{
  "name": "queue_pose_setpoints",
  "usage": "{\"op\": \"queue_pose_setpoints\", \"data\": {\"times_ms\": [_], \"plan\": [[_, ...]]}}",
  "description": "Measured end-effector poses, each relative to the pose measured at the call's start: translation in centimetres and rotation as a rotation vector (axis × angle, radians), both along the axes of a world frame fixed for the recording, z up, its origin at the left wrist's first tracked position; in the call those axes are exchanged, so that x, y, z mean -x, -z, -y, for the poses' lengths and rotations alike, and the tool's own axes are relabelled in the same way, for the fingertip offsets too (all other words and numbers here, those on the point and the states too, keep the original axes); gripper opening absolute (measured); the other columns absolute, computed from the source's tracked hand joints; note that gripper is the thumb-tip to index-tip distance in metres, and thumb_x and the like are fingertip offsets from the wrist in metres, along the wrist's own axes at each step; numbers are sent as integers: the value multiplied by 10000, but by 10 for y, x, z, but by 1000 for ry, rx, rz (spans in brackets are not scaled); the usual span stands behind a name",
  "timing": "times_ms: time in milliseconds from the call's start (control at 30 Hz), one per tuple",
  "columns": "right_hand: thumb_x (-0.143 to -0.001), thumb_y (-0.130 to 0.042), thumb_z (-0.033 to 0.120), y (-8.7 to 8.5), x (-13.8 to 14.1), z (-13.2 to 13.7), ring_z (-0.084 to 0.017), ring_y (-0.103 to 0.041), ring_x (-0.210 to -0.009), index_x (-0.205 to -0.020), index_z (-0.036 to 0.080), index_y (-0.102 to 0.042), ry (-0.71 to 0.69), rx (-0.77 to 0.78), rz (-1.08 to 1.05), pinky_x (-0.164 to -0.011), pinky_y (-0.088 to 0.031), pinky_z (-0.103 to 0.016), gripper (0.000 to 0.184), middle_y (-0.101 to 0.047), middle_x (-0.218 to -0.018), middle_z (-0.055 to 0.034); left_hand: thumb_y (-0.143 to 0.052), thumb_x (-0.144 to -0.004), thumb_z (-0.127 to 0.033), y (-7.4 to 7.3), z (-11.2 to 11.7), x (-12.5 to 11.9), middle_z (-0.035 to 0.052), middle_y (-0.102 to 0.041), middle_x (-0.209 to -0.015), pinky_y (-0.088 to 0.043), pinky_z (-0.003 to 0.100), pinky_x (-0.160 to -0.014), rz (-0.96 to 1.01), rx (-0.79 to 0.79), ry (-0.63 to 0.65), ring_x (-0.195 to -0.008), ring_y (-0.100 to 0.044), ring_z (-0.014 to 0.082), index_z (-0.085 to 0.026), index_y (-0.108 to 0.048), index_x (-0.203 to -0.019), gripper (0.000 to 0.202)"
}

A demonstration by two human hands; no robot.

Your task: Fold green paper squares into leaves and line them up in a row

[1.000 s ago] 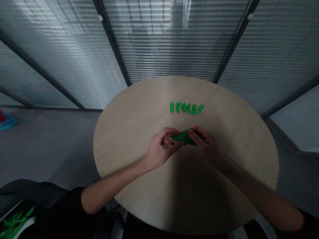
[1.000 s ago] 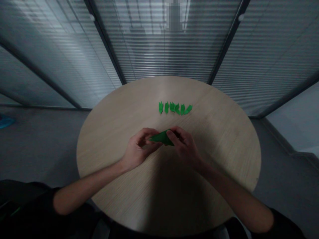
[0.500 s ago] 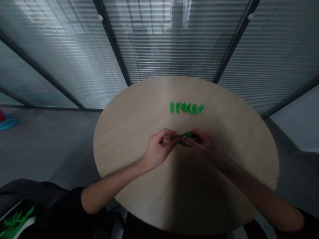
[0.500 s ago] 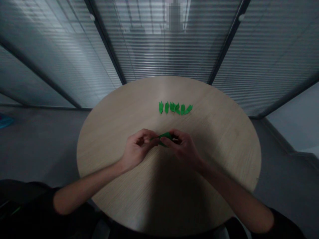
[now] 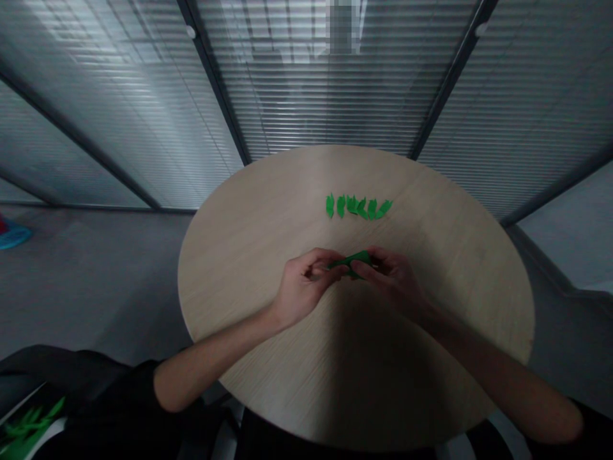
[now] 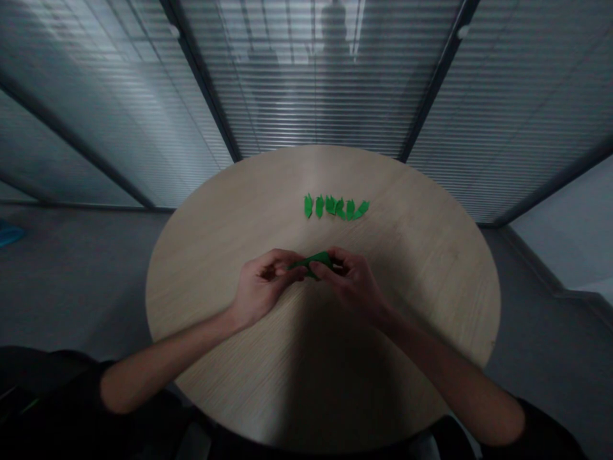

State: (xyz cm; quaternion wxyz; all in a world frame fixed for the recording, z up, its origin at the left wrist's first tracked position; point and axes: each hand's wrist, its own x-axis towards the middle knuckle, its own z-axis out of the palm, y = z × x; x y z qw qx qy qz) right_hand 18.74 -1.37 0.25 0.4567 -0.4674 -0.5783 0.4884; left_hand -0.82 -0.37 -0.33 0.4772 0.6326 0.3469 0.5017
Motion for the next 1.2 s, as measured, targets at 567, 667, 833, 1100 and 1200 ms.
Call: {"op": "queue_pose_setpoints", "data": {"times_ms": [567,667,833,1100,1200], "plan": [[-850,-762,458,-3,1,1,-164,-652,-699,-820,193,-693,-38,10,15,-630,-510,-282,275,-702,-750,-24,-810,-868,-326,0,1,0,25,-727,-635,-469,203,-487,-20,-7,-73,-515,-606,101,-151,-771,-831,183],[-847,-766,461,-2,1,0,-168,-650,-697,-817,193,-700,-37,6,36,-627,-507,-285,277,-706,-754,-26,-811,-869,-352,0,1,-1,28,-732,-644,-476,203,-486,-12,-19,-67,-524,-617,105,-156,-760,-822,209],[-841,-777,459,1,1,0,-148,-599,-649,-779,196,-694,-24,-1,33,-582,-460,-269,283,-666,-717,-7,-806,-873,-335,3,1,0,19,-714,-639,-469,204,-487,-39,-40,-80,-525,-608,104,-165,-756,-822,185],[-872,-749,467,2,0,1,-132,-550,-611,-778,203,-643,-58,-14,14,-561,-437,-266,300,-614,-687,12,-791,-880,-295,3,1,1,16,-730,-655,-470,205,-495,-76,-87,-73,-533,-616,105,-172,-761,-830,137],[-914,-709,460,3,0,1,-140,-574,-630,-787,200,-646,-58,-33,15,-593,-458,-280,296,-631,-706,3,-789,-886,-297,2,1,1,20,-740,-665,-478,208,-498,-78,-98,-66,-540,-623,108,-171,-758,-830,141]]}}
